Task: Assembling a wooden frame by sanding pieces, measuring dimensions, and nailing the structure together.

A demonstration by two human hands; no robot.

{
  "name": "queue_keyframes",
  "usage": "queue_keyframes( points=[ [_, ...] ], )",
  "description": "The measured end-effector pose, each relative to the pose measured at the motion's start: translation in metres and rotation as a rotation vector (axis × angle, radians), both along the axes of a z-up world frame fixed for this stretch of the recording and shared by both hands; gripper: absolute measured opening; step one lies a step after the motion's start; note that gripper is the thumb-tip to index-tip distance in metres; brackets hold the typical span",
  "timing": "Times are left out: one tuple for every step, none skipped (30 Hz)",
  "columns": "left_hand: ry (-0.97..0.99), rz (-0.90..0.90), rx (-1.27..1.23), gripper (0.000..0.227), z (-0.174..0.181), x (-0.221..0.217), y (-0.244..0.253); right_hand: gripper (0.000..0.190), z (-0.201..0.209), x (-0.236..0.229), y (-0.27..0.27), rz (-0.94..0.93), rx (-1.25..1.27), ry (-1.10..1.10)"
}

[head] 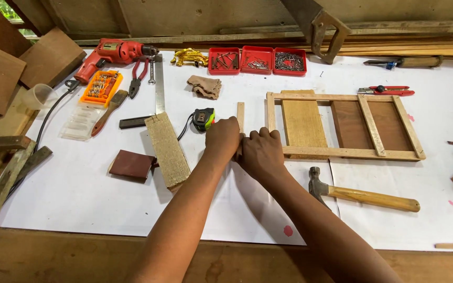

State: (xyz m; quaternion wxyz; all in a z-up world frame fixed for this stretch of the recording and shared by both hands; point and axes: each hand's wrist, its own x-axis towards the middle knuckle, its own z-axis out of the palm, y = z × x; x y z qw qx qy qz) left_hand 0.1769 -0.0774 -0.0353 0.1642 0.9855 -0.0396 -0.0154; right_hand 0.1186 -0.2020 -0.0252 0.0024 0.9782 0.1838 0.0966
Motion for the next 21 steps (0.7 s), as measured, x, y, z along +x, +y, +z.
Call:
queue_keyframes(
  points=[
    [-0.001, 0.005, 0.003, 0.028, -0.006, 0.003, 0.003, 0.039, 0.004, -0.001, 0.000, 0.005, 0.003, -0.001],
    [-0.022, 0.008, -0.054, 0.030, -0.012, 0.006, 0.005, 0.041, 0.008, -0.002, 0.000, 0.014, 0.021, -0.008],
    [-0.043, 0.012, -0.111, 0.032, -0.017, 0.008, 0.008, 0.043, 0.012, -0.004, 0.001, 0.024, 0.039, -0.014],
    [-0.051, 0.018, -0.108, 0.032, -0.017, 0.011, 0.010, 0.043, 0.013, -0.004, 0.003, 0.032, 0.042, -0.022],
    [0.029, 0.063, -0.158, 0.029, -0.016, 0.013, 0.011, 0.043, 0.014, -0.004, 0.006, 0.001, 0.050, 0.059],
    [0.111, 0.105, -0.210, 0.029, -0.017, 0.014, 0.013, 0.043, 0.015, -0.006, 0.009, -0.033, 0.058, 0.141],
    [0.104, 0.109, -0.209, 0.029, -0.014, 0.012, 0.016, 0.043, 0.015, -0.008, 0.010, -0.028, 0.059, 0.135],
    [0.144, 0.132, -0.311, 0.033, -0.011, 0.008, 0.019, 0.037, 0.015, -0.011, 0.011, -0.042, 0.082, 0.134],
    [0.184, 0.155, -0.412, 0.037, -0.009, 0.005, 0.022, 0.032, 0.014, -0.013, 0.012, -0.056, 0.105, 0.132],
    [0.181, 0.156, -0.413, 0.037, -0.006, 0.002, 0.025, 0.032, 0.012, -0.014, 0.013, -0.054, 0.104, 0.130],
    [0.198, 0.170, -0.492, 0.033, -0.002, -0.001, 0.028, 0.028, 0.011, -0.014, 0.014, -0.054, 0.178, 0.118],
    [0.214, 0.183, -0.572, 0.031, 0.002, -0.003, 0.031, 0.028, 0.009, -0.014, 0.015, -0.056, 0.251, 0.104],
    [0.210, 0.182, -0.573, 0.031, 0.010, -0.009, 0.037, 0.028, 0.012, -0.016, 0.017, -0.055, 0.250, 0.100],
    [0.168, 0.191, -0.623, 0.032, 0.016, -0.016, 0.043, 0.032, 0.014, -0.018, 0.021, -0.029, 0.329, 0.111],
    [0.125, 0.199, -0.672, 0.034, 0.022, -0.023, 0.051, 0.036, 0.016, -0.020, 0.025, -0.003, 0.408, 0.122],
    [0.118, 0.209, -0.674, 0.034, 0.024, -0.029, 0.062, 0.036, 0.019, -0.023, 0.031, 0.009, 0.407, 0.121],
    [0.091, 0.192, -0.725, 0.034, 0.025, -0.035, 0.074, 0.037, 0.023, -0.026, 0.038, 0.069, 0.527, 0.130],
    [0.057, 0.182, -0.776, 0.033, 0.026, -0.042, 0.088, 0.038, 0.025, -0.029, 0.047, 0.138, 0.647, 0.139],
    [0.043, 0.198, -0.777, 0.033, 0.024, -0.048, 0.100, 0.038, 0.029, -0.031, 0.056, 0.159, 0.646, 0.139],
    [0.017, 0.189, -0.869, 0.037, 0.022, -0.056, 0.113, 0.037, 0.032, -0.035, 0.067, 0.170, 0.651, 0.147],
    [-0.011, 0.178, -0.960, 0.042, 0.019, -0.063, 0.126, 0.036, 0.035, -0.038, 0.078, 0.181, 0.657, 0.156]
  ],
)
